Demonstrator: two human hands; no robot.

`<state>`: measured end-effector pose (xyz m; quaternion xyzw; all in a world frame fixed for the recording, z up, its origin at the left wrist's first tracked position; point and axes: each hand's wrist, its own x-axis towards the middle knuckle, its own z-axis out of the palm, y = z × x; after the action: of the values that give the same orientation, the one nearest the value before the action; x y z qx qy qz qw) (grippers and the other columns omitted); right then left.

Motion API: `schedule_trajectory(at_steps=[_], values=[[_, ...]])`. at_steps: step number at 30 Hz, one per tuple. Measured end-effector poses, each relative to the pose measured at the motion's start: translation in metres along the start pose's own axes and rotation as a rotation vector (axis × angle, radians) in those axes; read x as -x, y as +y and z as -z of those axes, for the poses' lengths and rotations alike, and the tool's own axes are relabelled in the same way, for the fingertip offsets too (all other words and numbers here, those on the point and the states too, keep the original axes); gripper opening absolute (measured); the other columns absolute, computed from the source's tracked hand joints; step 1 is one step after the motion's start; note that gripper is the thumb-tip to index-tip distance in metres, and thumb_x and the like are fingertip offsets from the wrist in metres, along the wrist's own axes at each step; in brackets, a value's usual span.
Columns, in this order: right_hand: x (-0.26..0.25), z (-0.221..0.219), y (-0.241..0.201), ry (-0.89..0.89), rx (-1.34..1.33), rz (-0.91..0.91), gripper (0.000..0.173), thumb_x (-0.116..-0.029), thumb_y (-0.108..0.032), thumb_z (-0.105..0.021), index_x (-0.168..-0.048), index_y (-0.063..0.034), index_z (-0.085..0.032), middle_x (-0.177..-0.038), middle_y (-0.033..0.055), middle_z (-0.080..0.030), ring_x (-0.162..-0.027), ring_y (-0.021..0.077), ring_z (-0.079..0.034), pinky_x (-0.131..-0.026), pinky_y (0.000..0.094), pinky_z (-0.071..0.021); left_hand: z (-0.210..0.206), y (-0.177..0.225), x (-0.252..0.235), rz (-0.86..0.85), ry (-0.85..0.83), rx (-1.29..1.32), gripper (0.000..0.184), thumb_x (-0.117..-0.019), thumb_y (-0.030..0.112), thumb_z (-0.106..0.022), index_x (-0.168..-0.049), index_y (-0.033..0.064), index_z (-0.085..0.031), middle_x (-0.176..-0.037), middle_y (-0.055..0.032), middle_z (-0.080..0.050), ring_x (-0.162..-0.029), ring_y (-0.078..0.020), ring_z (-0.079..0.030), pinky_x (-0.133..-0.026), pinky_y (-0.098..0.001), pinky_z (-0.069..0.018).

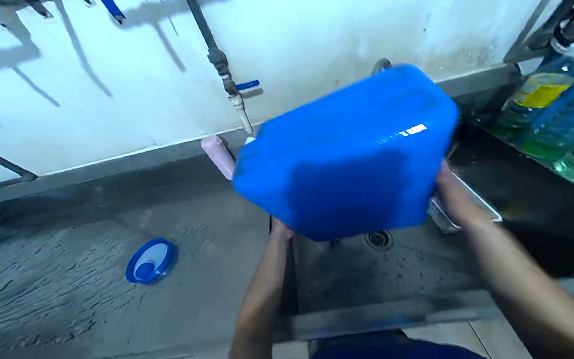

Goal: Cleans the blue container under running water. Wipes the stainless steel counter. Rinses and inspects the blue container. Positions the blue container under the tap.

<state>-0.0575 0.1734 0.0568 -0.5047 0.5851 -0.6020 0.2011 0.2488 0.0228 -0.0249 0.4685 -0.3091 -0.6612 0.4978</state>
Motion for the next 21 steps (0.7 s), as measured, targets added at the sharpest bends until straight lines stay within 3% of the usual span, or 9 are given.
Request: schedule_trajectory(at_steps=[2, 4, 6, 9, 11, 14, 17, 19, 21], values=[[-0.008, -0.014, -0.004, -0.184, 0.062, 0.144, 0.097, -0.0968, -0.069, -0.028, -0.163, 0.0003, -0.014, -0.165, 0.0194, -0.029, -0.149, 0.0203, -0.036, -0.122, 0.0408, -0.0320, 0.015, -0.047, 0.012, 0.005, 0.020, 0.131, 0.049, -0.1129, 0.027, -0.008, -0.131, 0.0042, -0.047, -0.104, -0.0111, -0.063, -0.091, -0.0183, -0.060, -0.078, -0.0388, -0.0536], [-0.026, 0.008, -0.023, -0.334, 0.035, 0.313, 0.101, -0.0961, -0.078, -0.023, -0.161, -0.0003, -0.025, -0.164, 0.0124, -0.036, -0.147, 0.0158, -0.041, -0.119, 0.0354, -0.0363, 0.021, -0.069, 0.027, 0.021, -0.001, 0.236, 0.056, -0.1101, 0.040, -0.002, -0.116, 0.0120, -0.050, -0.092, -0.0034, -0.066, -0.084, -0.0159, -0.065, -0.072, -0.0382, -0.0568], [-0.029, 0.041, -0.001, -0.309, -0.222, 0.339, 0.085, -0.0983, -0.063, -0.041, -0.158, -0.0050, -0.030, -0.157, 0.0060, -0.046, -0.139, 0.0146, -0.049, -0.111, 0.0353, -0.0452, 0.023, -0.080, 0.044, 0.049, -0.033, 0.297, 0.060, -0.1085, 0.045, -0.002, -0.113, 0.0136, -0.052, -0.090, -0.0031, -0.068, -0.083, -0.0175, -0.067, -0.072, -0.0399, -0.0572], [-0.002, 0.030, 0.069, -0.002, -0.710, 0.038, 0.030, -0.0925, -0.021, -0.046, -0.121, -0.0227, -0.056, -0.107, -0.0128, -0.072, -0.098, 0.0001, -0.067, -0.086, 0.0247, -0.0572, 0.011, -0.074, 0.053, 0.062, -0.018, 0.320, 0.063, -0.1075, 0.050, -0.001, -0.111, 0.0138, -0.052, -0.089, -0.0042, -0.068, -0.083, -0.0189, -0.066, -0.071, -0.0409, -0.0564], [0.005, 0.007, 0.091, 0.055, -1.015, -0.061, 0.018, -0.0995, -0.026, -0.046, -0.104, -0.0236, -0.062, -0.090, -0.0079, -0.075, -0.086, 0.0040, -0.071, -0.079, 0.0257, -0.0601, 0.007, -0.049, 0.062, 0.039, 0.009, 0.282, 0.064, -0.1070, 0.053, 0.000, -0.112, 0.0133, -0.050, -0.089, -0.0045, -0.066, -0.083, -0.0192, -0.066, -0.069, -0.0404, -0.0559], [0.001, -0.008, 0.107, -0.006, -1.159, -0.017, 0.029, -0.0847, -0.052, -0.071, -0.098, -0.0265, -0.071, -0.093, -0.0054, -0.076, -0.091, 0.0085, -0.072, -0.081, 0.0327, -0.0603, -0.018, 0.025, 0.085, -0.017, -0.020, 0.163, 0.073, -0.1024, 0.063, 0.004, -0.101, 0.0158, -0.052, -0.080, -0.0033, -0.069, -0.074, -0.0196, -0.069, -0.060, -0.0401, -0.0582], [0.011, -0.024, 0.099, 0.008, -1.149, 0.043, 0.068, -0.0660, -0.073, -0.080, -0.113, -0.0244, -0.069, -0.104, -0.0063, -0.076, -0.102, 0.0092, -0.071, -0.092, 0.0354, -0.0584, -0.027, 0.071, 0.080, -0.042, -0.223, 0.076, 0.096, -0.0902, 0.078, 0.013, -0.119, 0.0143, -0.054, -0.091, -0.0082, -0.076, -0.079, -0.0245, -0.075, -0.062, -0.0420, -0.0609], [0.014, -0.042, 0.082, 0.150, -1.241, -0.067, 0.048, -0.0844, -0.048, -0.080, -0.114, -0.0154, -0.060, -0.098, -0.0023, -0.074, -0.094, 0.0100, -0.072, -0.086, 0.0330, -0.0606, -0.032, 0.055, 0.066, -0.071, -0.170, 0.055, 0.092, -0.0947, 0.072, 0.012, -0.138, 0.0122, -0.043, -0.105, -0.0085, -0.068, -0.091, -0.0215, -0.068, -0.073, -0.0409, -0.0574], [0.005, -0.063, 0.052, 0.320, -1.213, -0.338, 0.008, -0.1074, -0.015, -0.041, -0.110, -0.0110, -0.048, -0.082, -0.0017, -0.065, -0.075, 0.0077, -0.067, -0.070, 0.0280, -0.0593, -0.064, 0.010, 0.065, -0.133, 0.020, 0.082, 0.073, -0.1076, 0.056, -0.001, -0.134, 0.0079, -0.048, -0.107, -0.0102, -0.064, -0.094, -0.0197, -0.063, -0.080, -0.0396, -0.0549]])
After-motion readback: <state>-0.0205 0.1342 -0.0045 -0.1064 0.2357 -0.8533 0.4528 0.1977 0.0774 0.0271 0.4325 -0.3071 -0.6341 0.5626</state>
